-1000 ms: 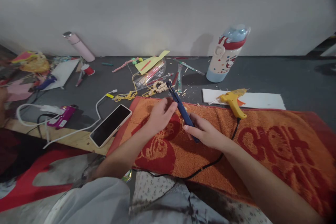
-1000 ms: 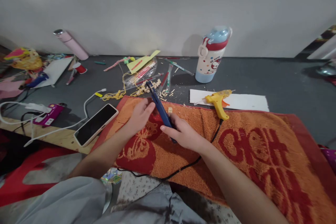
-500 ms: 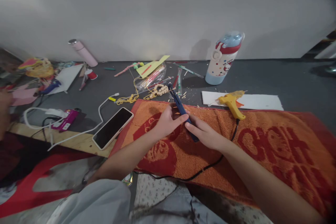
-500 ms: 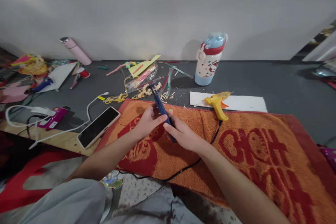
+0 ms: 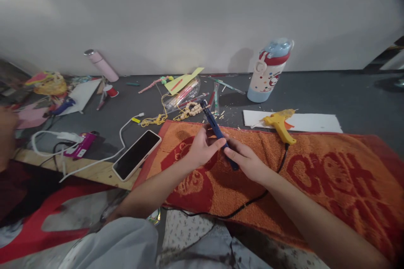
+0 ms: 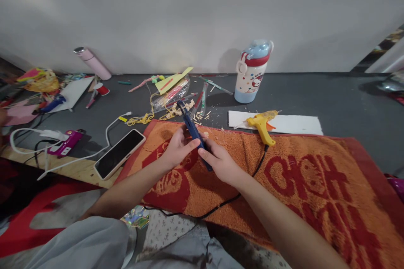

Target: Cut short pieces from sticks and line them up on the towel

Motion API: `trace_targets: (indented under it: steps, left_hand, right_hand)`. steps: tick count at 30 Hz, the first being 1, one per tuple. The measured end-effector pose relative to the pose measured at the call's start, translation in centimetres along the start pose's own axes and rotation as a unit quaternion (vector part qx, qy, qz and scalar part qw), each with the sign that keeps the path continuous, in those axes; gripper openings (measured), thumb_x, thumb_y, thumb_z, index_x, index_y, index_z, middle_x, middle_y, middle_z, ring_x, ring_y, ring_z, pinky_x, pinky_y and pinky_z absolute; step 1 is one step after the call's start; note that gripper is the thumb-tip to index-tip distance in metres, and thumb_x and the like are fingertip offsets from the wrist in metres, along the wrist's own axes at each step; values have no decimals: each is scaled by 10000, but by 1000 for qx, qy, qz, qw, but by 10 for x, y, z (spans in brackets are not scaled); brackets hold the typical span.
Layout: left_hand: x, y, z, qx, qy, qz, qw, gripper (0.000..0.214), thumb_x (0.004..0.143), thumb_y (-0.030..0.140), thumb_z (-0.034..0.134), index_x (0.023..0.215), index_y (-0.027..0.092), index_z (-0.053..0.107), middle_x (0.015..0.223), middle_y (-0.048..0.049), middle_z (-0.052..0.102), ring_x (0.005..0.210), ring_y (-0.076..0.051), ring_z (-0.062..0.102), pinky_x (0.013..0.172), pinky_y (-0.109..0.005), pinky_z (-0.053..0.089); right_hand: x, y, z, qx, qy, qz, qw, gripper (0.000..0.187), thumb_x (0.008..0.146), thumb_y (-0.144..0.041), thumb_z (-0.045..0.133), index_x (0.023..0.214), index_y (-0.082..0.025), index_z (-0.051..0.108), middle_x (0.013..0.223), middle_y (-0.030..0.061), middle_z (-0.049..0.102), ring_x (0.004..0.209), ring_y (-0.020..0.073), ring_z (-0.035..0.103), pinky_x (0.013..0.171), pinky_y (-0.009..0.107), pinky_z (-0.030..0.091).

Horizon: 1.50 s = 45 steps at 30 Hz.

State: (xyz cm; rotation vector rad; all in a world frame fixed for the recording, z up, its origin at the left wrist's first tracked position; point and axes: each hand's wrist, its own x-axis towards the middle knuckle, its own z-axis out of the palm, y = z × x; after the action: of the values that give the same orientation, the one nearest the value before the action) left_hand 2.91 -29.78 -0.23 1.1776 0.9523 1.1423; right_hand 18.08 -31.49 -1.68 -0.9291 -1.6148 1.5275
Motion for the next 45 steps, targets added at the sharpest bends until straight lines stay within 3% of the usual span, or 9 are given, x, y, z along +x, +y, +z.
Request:
trace_targets:
  steps: [5,9,13,18,23,29,41,43,45]
  left_hand:
    - [5,-1,-4,72,3,11,997,508,659,473,705,978,160,464,925,-76,634,847,-167,622,762,-310,499]
    - [13,6,-17,154,33,77,985,375,810,505,515,1003,184,497,929,-74,624,824,-169,613,744,-327,506]
    - [18,20,-32,270,94,138,948,268,885,421,419,997,191,495,868,-51,633,725,-134,610,693,-287,490]
    - [19,26,-42,434,128,170,876,165,874,234,405,744,180,491,651,-2,590,590,-113,555,592,-242,413]
    - [20,22,-45,476,136,205,844,171,817,146,409,665,179,481,593,7,570,551,-110,517,539,-227,364]
    - [20,23,-47,487,118,194,843,161,752,103,412,619,175,470,580,-3,556,533,-114,509,530,-233,352]
    - [21,26,-47,488,119,192,843,208,771,144,451,568,178,419,543,10,516,519,-103,478,515,-234,339]
    - [21,26,-44,460,120,175,862,217,809,200,455,594,180,431,544,13,520,520,-102,485,515,-230,359]
    - [21,25,-39,390,113,141,903,223,862,282,423,670,180,471,577,9,557,527,-100,519,529,-227,407]
  right_hand:
    - [1,-1,1,26,34,28,999,583,794,-625,475,1125,-149,536,709,7,507,601,132,433,538,258,378]
    - [1,-4,-3,-4,21,27,999,508,813,-598,466,1062,-159,524,768,17,505,686,144,456,596,265,388]
    - [1,-3,-5,-57,15,18,998,438,855,-541,429,1054,-160,512,931,57,559,867,188,506,793,330,404]
    - [-2,-3,-5,-106,-8,-1,994,433,889,-504,389,1127,-159,496,1043,94,587,957,225,526,888,396,386]
    - [-5,-4,-5,-137,-26,-10,990,464,913,-480,363,1249,-170,438,1179,115,563,1113,250,502,971,425,363]
    - [-6,-8,-10,-189,-30,-21,981,500,901,-488,382,1284,-169,422,1278,129,524,1176,273,489,981,436,382]
    - [-4,-13,-16,-200,-43,-24,979,511,903,-510,355,1238,-140,464,1162,129,590,1065,262,544,900,403,434]
    - [-4,-12,-17,-183,-42,-24,982,499,906,-508,353,1224,-145,480,1123,114,600,1024,249,548,894,393,429]
    - [-4,-10,-17,-157,-36,-27,987,485,906,-507,360,1216,-157,490,1096,97,602,997,232,546,890,379,423]
